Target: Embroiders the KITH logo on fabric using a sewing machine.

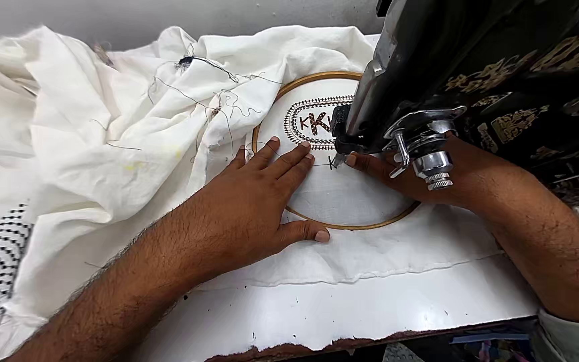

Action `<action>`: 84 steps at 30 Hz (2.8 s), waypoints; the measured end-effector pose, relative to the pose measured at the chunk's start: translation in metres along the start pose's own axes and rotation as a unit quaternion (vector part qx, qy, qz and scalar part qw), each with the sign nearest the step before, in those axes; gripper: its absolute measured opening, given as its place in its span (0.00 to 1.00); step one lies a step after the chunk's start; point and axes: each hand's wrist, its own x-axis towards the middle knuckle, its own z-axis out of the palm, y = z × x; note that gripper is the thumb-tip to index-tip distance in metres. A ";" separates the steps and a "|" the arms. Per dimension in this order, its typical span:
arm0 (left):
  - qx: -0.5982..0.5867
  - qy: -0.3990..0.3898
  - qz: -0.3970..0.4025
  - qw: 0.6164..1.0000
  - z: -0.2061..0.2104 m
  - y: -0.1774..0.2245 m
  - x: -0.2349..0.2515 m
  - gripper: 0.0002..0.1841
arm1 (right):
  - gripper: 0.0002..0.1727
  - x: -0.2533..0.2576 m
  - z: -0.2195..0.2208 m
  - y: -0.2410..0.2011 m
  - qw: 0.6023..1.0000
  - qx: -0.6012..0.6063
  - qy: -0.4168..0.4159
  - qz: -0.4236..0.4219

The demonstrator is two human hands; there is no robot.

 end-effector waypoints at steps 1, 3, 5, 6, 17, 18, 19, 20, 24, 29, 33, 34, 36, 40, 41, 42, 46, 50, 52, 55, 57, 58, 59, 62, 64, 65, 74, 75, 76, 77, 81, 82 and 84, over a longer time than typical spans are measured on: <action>0.000 0.002 0.002 1.000 0.000 0.000 0.000 0.56 | 0.36 0.000 0.000 0.000 1.000 0.002 0.001 0.002; -0.001 0.001 0.003 1.000 0.000 0.001 0.000 0.55 | 0.37 -0.001 -0.001 0.000 1.000 0.001 0.004 0.001; -0.001 -0.001 0.004 1.000 0.000 0.002 0.000 0.55 | 0.36 -0.003 -0.002 -0.001 1.000 0.002 0.003 0.004; -0.004 0.000 0.007 1.000 0.000 0.002 0.000 0.55 | 0.36 -0.004 -0.003 -0.001 1.000 0.002 0.002 0.006; 0.016 0.017 -0.001 1.000 -0.002 0.005 0.001 0.54 | 0.35 -0.004 0.002 0.003 1.000 -0.005 0.019 -0.006; 0.008 0.033 -0.003 0.999 -0.002 0.006 0.002 0.53 | 0.35 -0.003 0.003 0.005 1.000 -0.012 0.022 -0.012; -0.004 0.055 -0.003 0.998 0.000 0.007 0.005 0.52 | 0.33 -0.004 0.005 0.006 0.999 -0.016 0.025 -0.017; -0.011 0.073 -0.004 0.997 0.003 0.008 0.007 0.51 | 0.31 -0.004 0.007 0.007 0.999 -0.019 0.030 -0.023; -0.008 0.067 -0.006 0.998 0.011 0.012 0.010 0.51 | 0.28 -0.006 0.012 0.012 0.998 -0.025 0.045 -0.035; -0.014 0.053 -0.009 0.998 0.010 0.011 0.009 0.50 | 0.29 -0.006 -0.008 0.005 0.999 -0.037 -0.031 0.022; -0.013 0.053 -0.011 0.998 0.011 0.012 0.009 0.50 | 0.22 -0.012 -0.021 0.007 0.998 -0.048 -0.034 0.029; -0.014 0.054 -0.012 0.998 0.011 0.012 0.008 0.50 | 0.22 -0.011 -0.018 0.009 0.998 -0.054 -0.029 0.024; -0.012 0.053 -0.014 0.998 0.010 0.012 0.007 0.49 | 0.20 -0.010 -0.011 0.012 0.998 -0.052 -0.015 0.015; 0.000 0.029 -0.034 0.999 0.006 0.012 0.005 0.50 | 0.21 -0.002 0.006 0.028 0.997 -0.078 -0.005 0.005; 0.001 0.027 -0.038 0.999 0.005 0.013 0.005 0.50 | 0.20 0.001 0.009 0.032 0.996 -0.086 -0.014 0.009; 0.000 0.025 -0.042 0.999 0.004 0.013 0.004 0.50 | 0.19 0.003 0.012 0.036 0.995 -0.094 -0.016 0.010; -0.010 0.038 -0.042 0.998 0.005 0.018 0.006 0.51 | 0.17 0.011 0.028 0.064 0.994 -0.069 0.058 -0.057; -0.033 0.054 -0.027 0.998 0.010 0.023 0.006 0.49 | 0.21 0.020 0.042 0.087 0.994 -0.067 0.075 -0.046; -0.041 0.040 -0.030 0.998 0.010 0.024 0.006 0.49 | 0.25 0.023 0.044 0.092 0.994 -0.094 0.047 -0.018; -0.045 0.020 -0.026 0.998 0.009 0.022 0.008 0.48 | 0.18 0.021 0.049 0.094 0.995 -0.086 0.044 0.023; -0.042 0.016 -0.025 0.999 0.009 0.020 0.009 0.49 | 0.17 0.015 0.039 0.076 0.995 -0.063 0.079 -0.007; -0.040 0.025 -0.024 0.999 0.010 0.019 0.009 0.49 | 0.17 0.010 0.032 0.064 0.995 -0.033 0.096 -0.011; -0.035 0.035 -0.023 0.999 0.012 0.017 0.010 0.50 | 0.16 0.005 0.025 0.051 0.991 -0.009 0.128 -0.034; -0.013 0.054 -0.016 0.998 0.014 0.012 0.010 0.49 | 0.16 0.001 0.006 0.023 0.997 -0.024 0.074 0.004; -0.007 0.063 -0.009 0.998 0.014 0.010 0.009 0.48 | 0.17 0.001 -0.007 0.009 0.998 -0.035 -0.007 0.046; -0.004 0.064 -0.008 0.998 0.014 0.010 0.009 0.48 | 0.18 0.001 -0.007 0.010 0.999 -0.038 -0.004 0.024; 0.009 0.037 -0.013 0.999 0.008 0.007 0.005 0.48 | 0.35 -0.003 -0.004 0.002 1.000 -0.005 0.013 -0.002; 0.010 0.040 -0.013 0.999 0.008 0.007 0.005 0.48 | 0.36 -0.004 -0.005 0.001 1.000 -0.005 0.015 -0.002; 0.010 0.042 -0.013 0.999 0.009 0.007 0.005 0.48 | 0.36 -0.003 -0.004 0.002 1.000 -0.007 0.020 -0.006; 0.009 0.044 -0.011 0.999 0.009 0.007 0.005 0.48 | 0.36 -0.002 -0.002 0.004 1.000 -0.004 0.029 -0.011; 0.013 0.044 -0.013 0.999 0.010 0.005 0.006 0.48 | 0.34 0.003 0.009 0.010 0.996 -0.009 0.076 -0.037; 0.013 0.042 -0.015 0.999 0.009 0.005 0.006 0.48 | 0.34 0.003 0.010 0.010 0.996 -0.010 0.079 -0.042; 0.013 0.042 -0.015 0.999 0.009 0.005 0.006 0.48 | 0.33 0.002 0.008 0.010 0.996 -0.004 0.078 -0.045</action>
